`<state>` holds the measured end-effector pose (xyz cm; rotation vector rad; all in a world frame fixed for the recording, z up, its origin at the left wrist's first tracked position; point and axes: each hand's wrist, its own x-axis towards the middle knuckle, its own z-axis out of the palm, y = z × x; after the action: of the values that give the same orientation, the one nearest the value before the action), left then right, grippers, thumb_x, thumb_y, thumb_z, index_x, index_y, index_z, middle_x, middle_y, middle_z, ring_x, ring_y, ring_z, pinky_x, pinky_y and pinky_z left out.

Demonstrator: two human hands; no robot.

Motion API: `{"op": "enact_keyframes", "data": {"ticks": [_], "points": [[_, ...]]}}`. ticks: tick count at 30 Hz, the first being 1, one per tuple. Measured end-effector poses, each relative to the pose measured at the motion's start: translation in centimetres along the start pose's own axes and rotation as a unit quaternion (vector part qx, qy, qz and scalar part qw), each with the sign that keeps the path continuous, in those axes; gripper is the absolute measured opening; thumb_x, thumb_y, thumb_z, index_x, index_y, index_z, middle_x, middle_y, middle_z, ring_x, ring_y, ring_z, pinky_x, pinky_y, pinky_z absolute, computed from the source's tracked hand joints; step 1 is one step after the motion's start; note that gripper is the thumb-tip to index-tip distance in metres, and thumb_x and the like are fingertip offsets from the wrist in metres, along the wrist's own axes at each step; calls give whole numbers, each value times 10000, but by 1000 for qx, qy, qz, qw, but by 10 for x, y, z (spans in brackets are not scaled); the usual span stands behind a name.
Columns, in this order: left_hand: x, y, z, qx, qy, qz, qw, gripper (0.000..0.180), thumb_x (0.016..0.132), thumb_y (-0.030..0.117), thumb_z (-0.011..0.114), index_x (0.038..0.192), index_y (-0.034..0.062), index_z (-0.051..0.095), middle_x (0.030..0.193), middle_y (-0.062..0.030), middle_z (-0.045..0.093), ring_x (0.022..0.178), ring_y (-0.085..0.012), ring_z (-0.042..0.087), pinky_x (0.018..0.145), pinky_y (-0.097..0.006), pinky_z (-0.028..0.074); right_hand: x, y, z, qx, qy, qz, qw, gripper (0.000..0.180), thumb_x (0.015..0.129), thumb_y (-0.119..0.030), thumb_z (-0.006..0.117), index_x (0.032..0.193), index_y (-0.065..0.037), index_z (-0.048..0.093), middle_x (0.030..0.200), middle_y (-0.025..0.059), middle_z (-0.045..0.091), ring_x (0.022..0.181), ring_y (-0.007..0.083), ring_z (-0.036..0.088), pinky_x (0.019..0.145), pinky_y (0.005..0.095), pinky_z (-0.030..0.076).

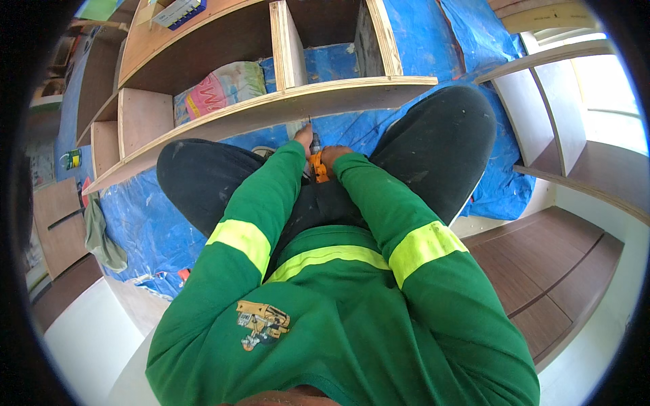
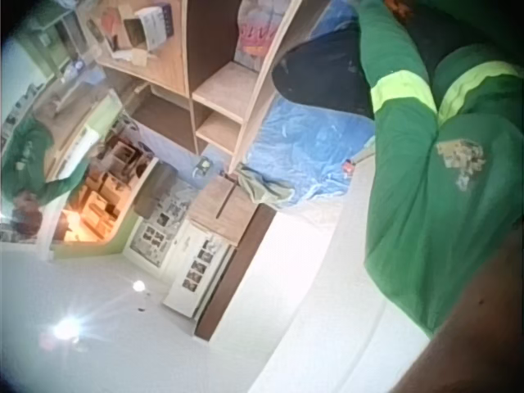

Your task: The person sits on the floor and uses a cordless drill to fasten screws into wooden shelves and dividers of a cabinet. They align the wooden pieces and drive screws to secure the structure.

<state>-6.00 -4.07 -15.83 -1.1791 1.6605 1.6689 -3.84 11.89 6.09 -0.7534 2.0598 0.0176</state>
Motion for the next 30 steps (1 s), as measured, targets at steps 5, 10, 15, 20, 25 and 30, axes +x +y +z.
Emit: {"op": "enact_keyframes", "data": {"ticks": [5, 10, 15, 20, 25, 30], "points": [[-111, 19, 23, 58, -182, -145, 971, 1080, 870, 884, 580, 1570, 65, 492, 1582, -144, 548, 1337, -379, 586, 1144, -577, 429, -1, 23, 8, 40, -19, 12, 999, 727, 769, -336, 890, 1334, 39, 628, 1297, 228, 720, 1188, 375, 714, 1001, 463, 585], [-129, 19, 13, 37, -216, -239, 946, 992, 852, 853, 650, 1426, 44, 640, 1414, -161, 682, 1297, -397, 610, 1074, -632, 466, 18, 26, 14, 25, -66, -56, 996, 652, 763, -360, 896, 1281, -13, 704, 1279, 208, 733, 1181, 362, 719, 998, 469, 581], [-125, 17, 38, -87, -217, -293, 927, 760, 937, 700, 666, 1276, 22, 697, 1278, -171, 739, 1131, -413, 677, 1008, -642, 500, 19, 38, 29, 25, -8, -16, 1000, 704, 764, -373, 884, 1307, 22, 671, 1300, 223, 721, 1196, 373, 711, 1010, 466, 575], [-14, -48, 31, -107, -209, -270, 934, 555, 1008, 556, 629, 1195, 41, 720, 1181, -161, 769, 1004, -421, 709, 963, -697, 500, 8, 9, 14, 0, 5, -23, 1000, 784, 751, -405, 891, 1326, 65, 638, 1310, 240, 712, 1206, 380, 707, 1014, 464, 575], [-88, 2, 41, -70, -189, -306, 930, 575, 1025, 561, 605, 1259, 44, 696, 1236, -182, 752, 1058, -439, 701, 978, -709, 489, 15, 27, 19, 21, -54, -6, 998, 830, 732, -415, 919, 1348, 63, 634, 1316, 247, 709, 1211, 381, 707, 1021, 461, 577], [-94, 7, 31, 74, -227, -256, 937, 763, 1016, 689, 514, 1343, 12, 645, 1323, -254, 696, 1150, -539, 645, 956, -782, 459, 23, 24, 30, 4, 2, 8, 1000, 783, 731, -395, 930, 1322, 45, 664, 1297, 243, 721, 1204, 374, 713, 1010, 457, 585]]}}
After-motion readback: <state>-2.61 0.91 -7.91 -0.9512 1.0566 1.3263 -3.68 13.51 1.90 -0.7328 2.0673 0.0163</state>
